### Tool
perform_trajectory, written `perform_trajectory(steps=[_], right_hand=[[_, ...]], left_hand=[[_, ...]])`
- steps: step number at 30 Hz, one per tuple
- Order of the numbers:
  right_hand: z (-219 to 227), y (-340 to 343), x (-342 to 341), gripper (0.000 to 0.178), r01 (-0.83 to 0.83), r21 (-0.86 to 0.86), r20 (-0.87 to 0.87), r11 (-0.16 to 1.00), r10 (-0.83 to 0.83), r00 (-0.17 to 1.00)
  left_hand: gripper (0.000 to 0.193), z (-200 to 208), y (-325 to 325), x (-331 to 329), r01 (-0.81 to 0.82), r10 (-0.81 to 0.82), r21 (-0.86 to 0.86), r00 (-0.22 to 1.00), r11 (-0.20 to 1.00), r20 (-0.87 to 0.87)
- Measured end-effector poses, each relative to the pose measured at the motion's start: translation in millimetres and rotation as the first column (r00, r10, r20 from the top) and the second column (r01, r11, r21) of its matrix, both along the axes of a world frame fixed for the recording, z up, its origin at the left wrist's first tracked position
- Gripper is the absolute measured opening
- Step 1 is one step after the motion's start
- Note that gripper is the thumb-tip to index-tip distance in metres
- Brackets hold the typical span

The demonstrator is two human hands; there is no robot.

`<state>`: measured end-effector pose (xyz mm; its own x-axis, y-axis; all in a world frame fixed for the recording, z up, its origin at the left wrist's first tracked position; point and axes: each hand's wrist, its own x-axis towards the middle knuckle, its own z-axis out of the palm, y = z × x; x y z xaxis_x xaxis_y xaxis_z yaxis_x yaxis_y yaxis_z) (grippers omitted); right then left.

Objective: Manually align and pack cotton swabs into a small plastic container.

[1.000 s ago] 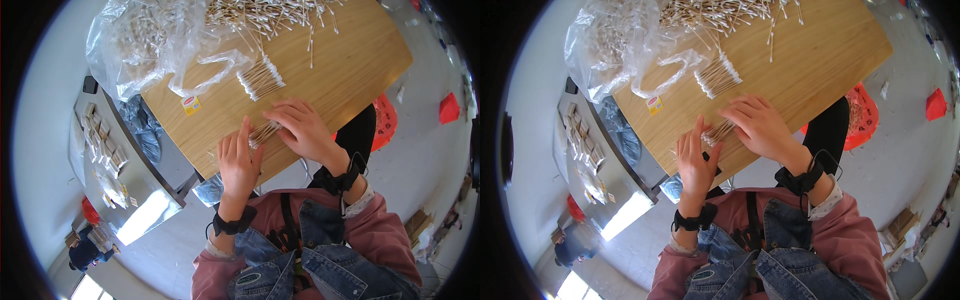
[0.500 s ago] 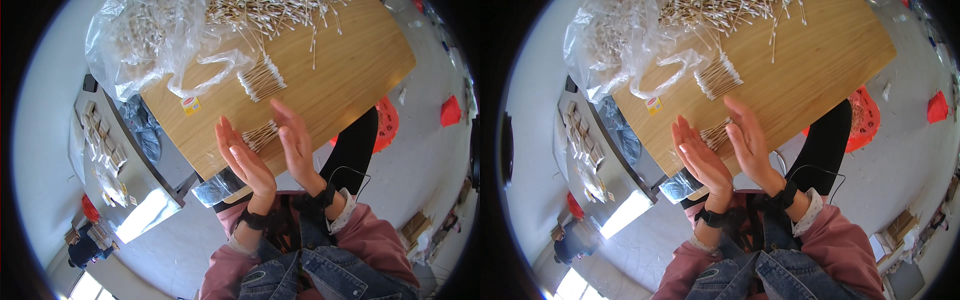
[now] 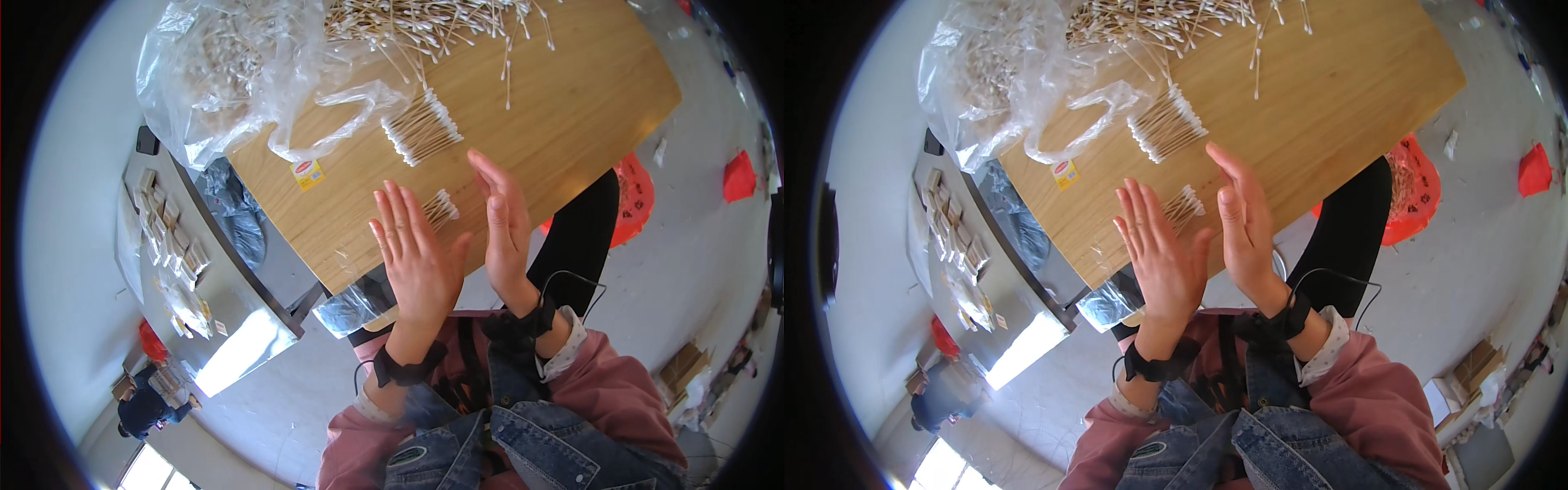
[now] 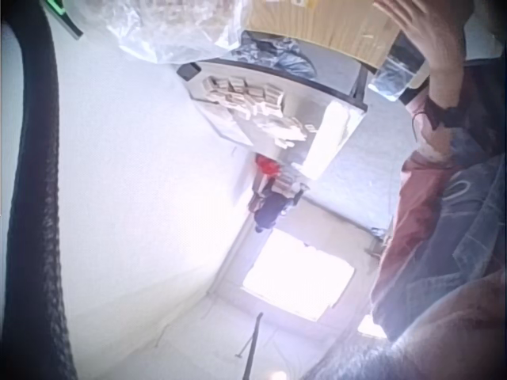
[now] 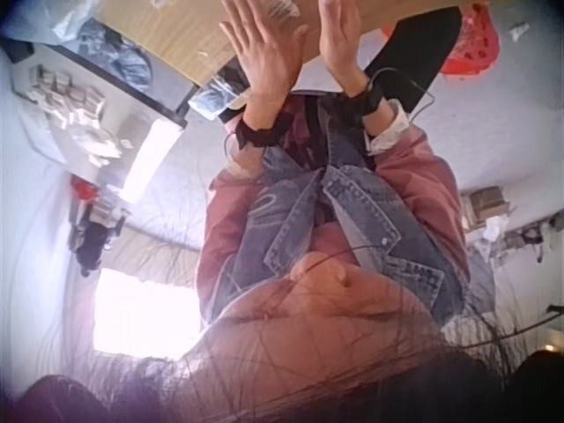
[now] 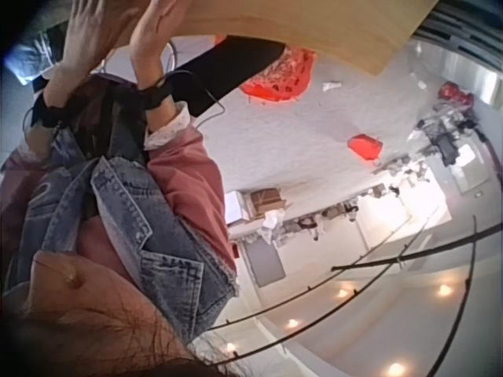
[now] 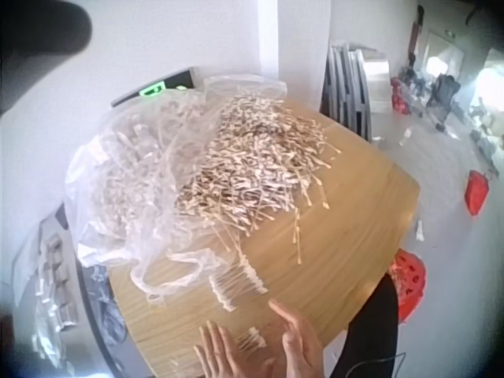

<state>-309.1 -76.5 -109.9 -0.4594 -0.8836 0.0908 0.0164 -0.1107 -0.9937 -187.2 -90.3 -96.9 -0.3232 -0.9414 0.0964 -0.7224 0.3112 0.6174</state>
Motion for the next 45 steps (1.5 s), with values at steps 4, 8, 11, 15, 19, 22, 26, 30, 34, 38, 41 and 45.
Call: perform_trajectory(steps=[4, 8, 11, 15, 19, 22, 26, 30, 34, 38, 41, 45], right_hand=[[0, 7, -6, 0.045, 0.014, -0.032, 0.069, 0.999, -0.012, 0.998], [0, 19, -17, 0.040, -0.005, -0.027, -0.002, 1.000, 0.005, 1.000], [2, 26, -20, 0.038, 0.004, 0.021, -0.020, 1.000, -0.004, 1.000], [-2, 27, -18, 0.036, 0.020, 0.001, -0.020, 1.000, -0.020, 1.000], [-3, 32, -14, 0.033, 0.011, -0.004, -0.031, 1.000, -0.011, 0.999], [-2, 33, -14, 0.032, -0.006, 0.012, -0.114, 1.000, 0.007, 0.993], [4, 26, -15, 0.033, 0.010, 0.041, -0.227, 0.999, -0.001, 0.974], [9, 26, -19, 0.030, -0.031, 0.081, -0.400, 0.996, 0.061, 0.914], [3, 30, -18, 0.028, -0.168, 0.112, -0.568, 0.979, 0.202, 0.798], [-2, 31, -17, 0.029, -0.192, 0.126, -0.616, 0.973, 0.228, 0.754], [0, 27, -16, 0.029, -0.168, 0.122, -0.636, 0.978, 0.207, 0.744], [0, 22, -18, 0.030, -0.156, 0.121, -0.628, 0.980, 0.197, 0.753]], left_hand=[[0.106, -12, 10, -9, 0.112, -0.109, 0.015, 0.915, 0.994, 0.388], [0.112, -15, 42, -2, 0.176, -0.147, -0.016, 0.868, 0.984, 0.474], [0.113, -17, 56, 0, 0.211, -0.184, -0.006, 0.868, 0.977, 0.462], [0.113, -14, 35, -5, 0.207, -0.166, -0.029, 0.852, 0.978, 0.497], [0.110, -13, 14, -9, 0.203, -0.161, -0.046, 0.879, 0.978, 0.449], [0.102, -15, 17, 1, 0.242, -0.226, 0.004, 0.899, 0.970, 0.376], [0.081, -6, 11, 10, 0.107, -0.103, -0.054, 0.992, 0.993, 0.071], [0.029, 9, -17, 14, -0.132, 0.113, -0.159, 0.986, 0.978, -0.123], [0.019, 16, -39, 19, -0.042, 0.041, -0.040, 0.999, 0.998, -0.028], [0.019, 14, -48, 20, 0.045, -0.043, -0.025, 0.997, 0.999, 0.069], [0.019, 12, -50, 20, 0.064, -0.064, 0.002, 0.993, 0.998, 0.103], [0.016, 18, -51, 15, 0.016, -0.020, 0.052, 0.996, 0.999, 0.085]])
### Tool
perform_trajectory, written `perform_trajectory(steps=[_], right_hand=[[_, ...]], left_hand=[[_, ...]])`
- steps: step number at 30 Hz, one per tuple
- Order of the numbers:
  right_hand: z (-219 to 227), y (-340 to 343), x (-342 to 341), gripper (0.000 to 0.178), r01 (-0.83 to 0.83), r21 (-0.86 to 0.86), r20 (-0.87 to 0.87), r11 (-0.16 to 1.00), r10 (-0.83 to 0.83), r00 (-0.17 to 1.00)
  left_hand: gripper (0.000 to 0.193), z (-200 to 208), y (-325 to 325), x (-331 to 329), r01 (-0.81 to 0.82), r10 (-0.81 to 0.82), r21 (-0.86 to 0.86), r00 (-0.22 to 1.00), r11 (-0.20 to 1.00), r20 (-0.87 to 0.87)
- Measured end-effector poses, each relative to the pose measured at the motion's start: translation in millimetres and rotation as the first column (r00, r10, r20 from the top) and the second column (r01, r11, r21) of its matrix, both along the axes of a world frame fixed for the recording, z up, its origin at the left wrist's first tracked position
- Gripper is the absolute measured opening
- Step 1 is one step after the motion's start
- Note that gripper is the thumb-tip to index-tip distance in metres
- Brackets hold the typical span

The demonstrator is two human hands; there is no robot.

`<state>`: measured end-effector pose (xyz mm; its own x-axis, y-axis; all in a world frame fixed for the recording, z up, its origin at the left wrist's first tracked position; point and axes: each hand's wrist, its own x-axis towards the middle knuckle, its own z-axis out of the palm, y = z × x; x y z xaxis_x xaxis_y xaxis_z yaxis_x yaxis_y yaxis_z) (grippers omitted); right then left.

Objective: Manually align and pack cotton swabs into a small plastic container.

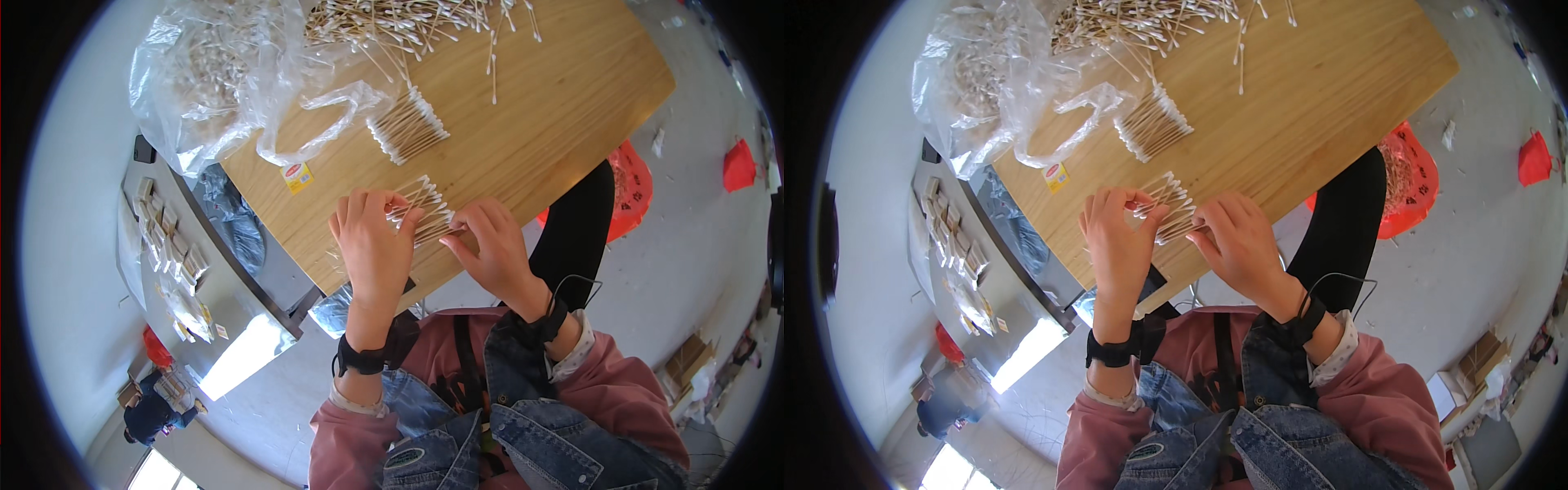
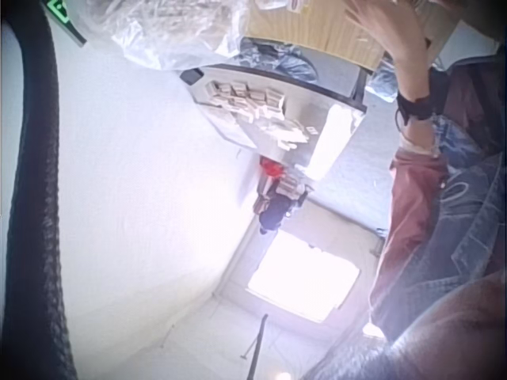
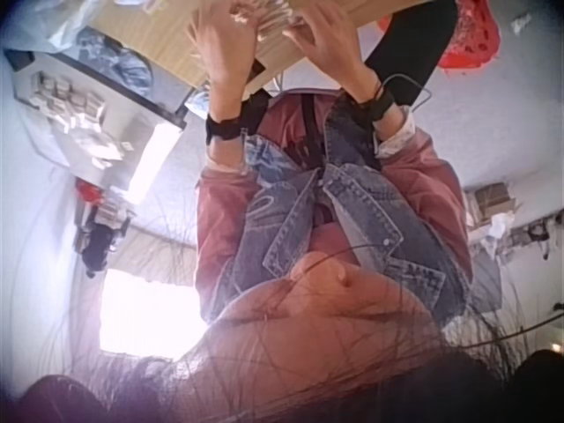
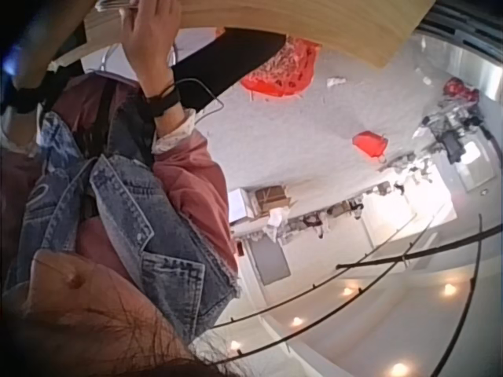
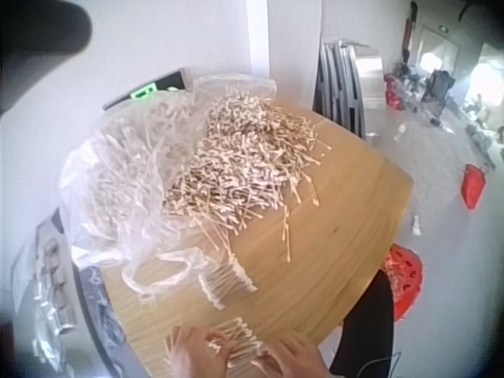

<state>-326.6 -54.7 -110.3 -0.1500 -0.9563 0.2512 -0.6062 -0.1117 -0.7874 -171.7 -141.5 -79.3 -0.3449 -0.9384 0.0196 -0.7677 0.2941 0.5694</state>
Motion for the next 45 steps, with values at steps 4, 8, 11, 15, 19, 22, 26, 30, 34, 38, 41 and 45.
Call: perform_trajectory(steps=[4, 8, 11, 15, 19, 22, 26, 30, 34, 38, 41, 45], right_hand=[[1, -1, 0, 0.031, 0.008, 0.015, 0.013, 1.000, -0.008, 1.000], [1, -1, 1, 0.031, 0.023, 0.016, 0.017, 1.000, -0.023, 1.000], [1, -2, 0, 0.031, 0.025, 0.006, 0.003, 1.000, -0.025, 1.000], [1, -2, 0, 0.030, 0.023, 0.023, 0.011, 0.999, -0.024, 1.000], [1, -1, 1, 0.030, 0.034, 0.011, 0.007, 0.999, -0.034, 0.999], [2, -1, 1, 0.030, 0.037, 0.008, -0.004, 0.999, -0.037, 0.999], [2, 0, -2, 0.030, 0.028, 0.031, 0.007, 0.999, -0.028, 1.000], [3, 4, -7, 0.031, -0.001, 0.078, 0.079, 0.997, -0.005, 0.997], [12, 10, -11, 0.035, 0.052, 0.147, 0.211, 0.988, -0.083, 0.974], [16, 12, -14, 0.037, 0.114, 0.130, 0.152, 0.985, -0.133, 0.979], [18, 14, -16, 0.038, 0.121, 0.131, 0.151, 0.984, -0.141, 0.978], [17, 17, -17, 0.037, 0.130, 0.119, 0.163, 0.984, -0.148, 0.975]], left_hand=[[0.016, -5, 0, 2, 0.024, -0.023, -0.049, 1.000, 0.999, 0.009], [0.016, -7, 0, 2, 0.050, -0.048, -0.040, 0.998, 0.998, 0.043], [0.014, -7, 1, 0, 0.071, -0.067, -0.066, 0.995, 0.995, 0.070], [0.012, -6, 2, 0, 0.098, -0.087, -0.103, 0.991, 0.990, 0.103], [0.013, -9, 2, 0, 0.091, -0.075, -0.131, 0.989, 0.987, 0.125], [0.013, -6, 2, 6, 0.070, -0.063, -0.138, 0.997, 0.988, 0.053], [0.014, 12, 5, 16, 0.115, -0.116, -0.082, 0.993, 0.990, -0.004], [0.015, 19, 26, 21, 0.351, -0.343, -0.056, 0.932, 0.935, 0.120], [0.015, 9, 37, 19, 0.396, -0.389, -0.057, 0.915, 0.916, 0.104], [0.016, -2, 33, 11, 0.320, -0.312, -0.148, 0.947, 0.936, 0.071], [0.016, 0, 34, 8, 0.266, -0.268, -0.208, 0.963, 0.941, 0.019], [0.015, 3, 42, 13, 0.260, -0.267, -0.215, 0.964, 0.941, -0.004]])
